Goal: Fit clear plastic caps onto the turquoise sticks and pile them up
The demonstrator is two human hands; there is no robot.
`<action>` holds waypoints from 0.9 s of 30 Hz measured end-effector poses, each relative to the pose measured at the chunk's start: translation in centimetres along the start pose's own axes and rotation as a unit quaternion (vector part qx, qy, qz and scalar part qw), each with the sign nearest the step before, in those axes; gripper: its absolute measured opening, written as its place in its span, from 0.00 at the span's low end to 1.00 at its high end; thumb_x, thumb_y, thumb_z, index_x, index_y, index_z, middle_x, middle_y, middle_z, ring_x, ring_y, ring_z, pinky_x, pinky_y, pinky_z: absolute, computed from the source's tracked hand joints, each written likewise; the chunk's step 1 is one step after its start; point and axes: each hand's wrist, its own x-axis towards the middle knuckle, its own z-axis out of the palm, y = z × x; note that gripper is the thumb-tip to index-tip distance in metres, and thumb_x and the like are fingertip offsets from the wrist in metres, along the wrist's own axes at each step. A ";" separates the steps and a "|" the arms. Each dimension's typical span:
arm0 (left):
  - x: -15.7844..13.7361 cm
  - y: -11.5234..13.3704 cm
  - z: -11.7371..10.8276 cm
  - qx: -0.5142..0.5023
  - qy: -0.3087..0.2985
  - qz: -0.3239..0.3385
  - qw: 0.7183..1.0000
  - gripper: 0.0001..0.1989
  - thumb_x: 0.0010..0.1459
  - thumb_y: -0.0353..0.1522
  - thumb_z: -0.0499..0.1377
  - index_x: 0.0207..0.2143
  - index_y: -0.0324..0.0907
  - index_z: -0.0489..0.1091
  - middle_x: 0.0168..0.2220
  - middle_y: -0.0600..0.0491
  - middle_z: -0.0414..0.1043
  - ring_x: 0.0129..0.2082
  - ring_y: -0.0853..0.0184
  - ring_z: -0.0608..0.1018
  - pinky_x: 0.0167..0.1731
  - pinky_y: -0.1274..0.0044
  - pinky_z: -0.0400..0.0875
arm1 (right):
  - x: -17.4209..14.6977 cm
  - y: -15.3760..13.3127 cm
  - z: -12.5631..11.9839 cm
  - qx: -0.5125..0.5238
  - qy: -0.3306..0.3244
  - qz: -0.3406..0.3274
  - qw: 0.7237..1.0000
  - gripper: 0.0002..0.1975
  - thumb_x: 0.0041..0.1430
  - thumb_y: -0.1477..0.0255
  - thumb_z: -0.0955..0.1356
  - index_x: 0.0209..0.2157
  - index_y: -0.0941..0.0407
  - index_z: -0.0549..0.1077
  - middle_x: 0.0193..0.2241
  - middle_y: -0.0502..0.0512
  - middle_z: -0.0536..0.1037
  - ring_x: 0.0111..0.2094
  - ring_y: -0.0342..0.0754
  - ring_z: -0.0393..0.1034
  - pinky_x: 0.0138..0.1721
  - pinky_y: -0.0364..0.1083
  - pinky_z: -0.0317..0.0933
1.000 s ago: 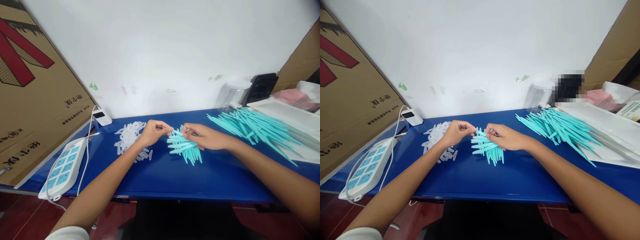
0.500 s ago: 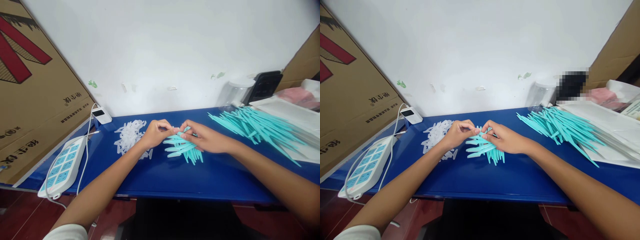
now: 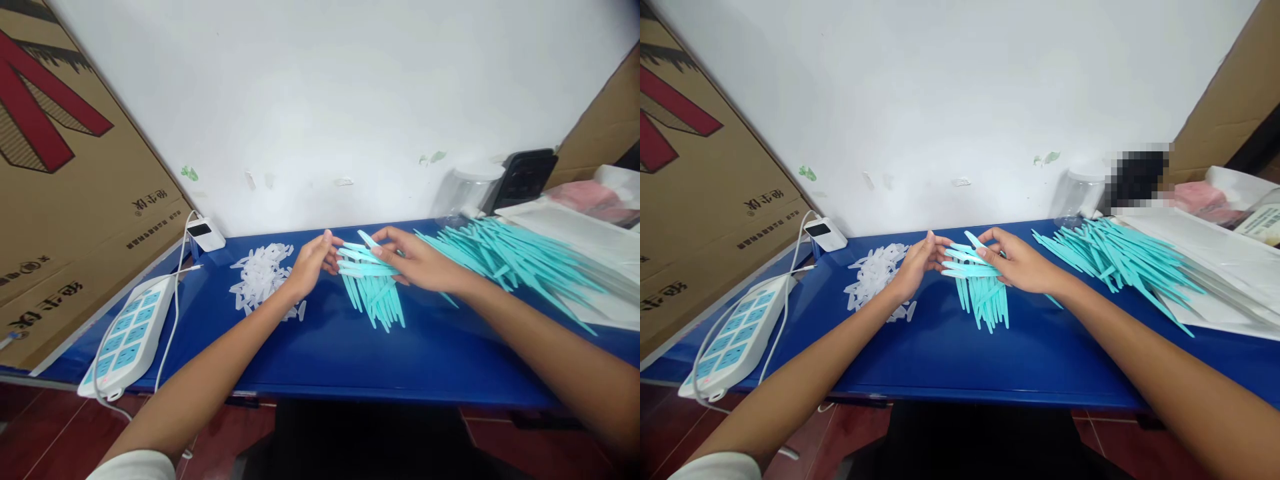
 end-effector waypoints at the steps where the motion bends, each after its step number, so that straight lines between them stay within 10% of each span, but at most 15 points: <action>1: -0.2 -0.2 0.2 0.001 -0.012 0.014 1.000 0.32 0.65 0.60 0.55 0.46 0.39 0.74 0.33 0.49 0.75 0.29 0.67 0.77 0.30 0.75 0.75 | 0.1 0.1 0.1 0.006 0.009 -0.006 1.000 0.24 0.68 0.47 0.68 0.50 0.52 0.65 0.31 0.49 0.74 0.18 0.40 0.61 0.19 0.43 0.61; 7: -1.8 -0.3 2.5 0.058 -0.102 0.092 0.989 0.24 0.62 0.52 0.65 0.43 0.39 0.76 0.41 0.46 0.79 0.40 0.62 0.80 0.42 0.71 0.76 | 0.0 0.4 1.1 0.063 0.020 -0.055 0.996 0.22 0.69 0.49 0.68 0.49 0.52 0.63 0.29 0.47 0.75 0.17 0.40 0.63 0.19 0.43 0.57; 12: -2.5 0.3 3.8 0.090 -0.152 0.105 0.979 0.28 0.69 0.54 0.54 0.52 0.41 0.77 0.43 0.44 0.81 0.50 0.55 0.80 0.52 0.64 0.75 | -0.9 -0.9 2.3 0.058 -0.016 -0.069 0.996 0.21 0.72 0.51 0.66 0.53 0.51 0.59 0.30 0.46 0.73 0.19 0.40 0.62 0.21 0.43 0.58; 19: -3.0 0.8 4.8 0.001 -0.146 0.032 0.989 0.37 0.68 0.57 0.53 0.67 0.43 0.67 0.46 0.43 0.80 0.39 0.60 0.82 0.39 0.70 0.77 | -1.7 -1.4 3.8 0.032 -0.028 -0.078 0.996 0.28 0.76 0.56 0.61 0.69 0.50 0.50 0.49 0.60 0.72 0.28 0.43 0.70 0.24 0.44 0.66; 27: -3.4 0.8 5.5 -0.092 -0.161 -0.009 0.983 0.37 0.72 0.56 0.45 0.64 0.38 0.71 0.21 0.53 0.69 0.24 0.65 0.75 0.35 0.72 0.73 | -1.5 -0.9 4.3 0.066 -0.039 -0.120 0.990 0.42 0.76 0.54 0.61 0.77 0.49 0.30 0.39 0.56 0.80 0.22 0.48 0.76 0.24 0.50 0.75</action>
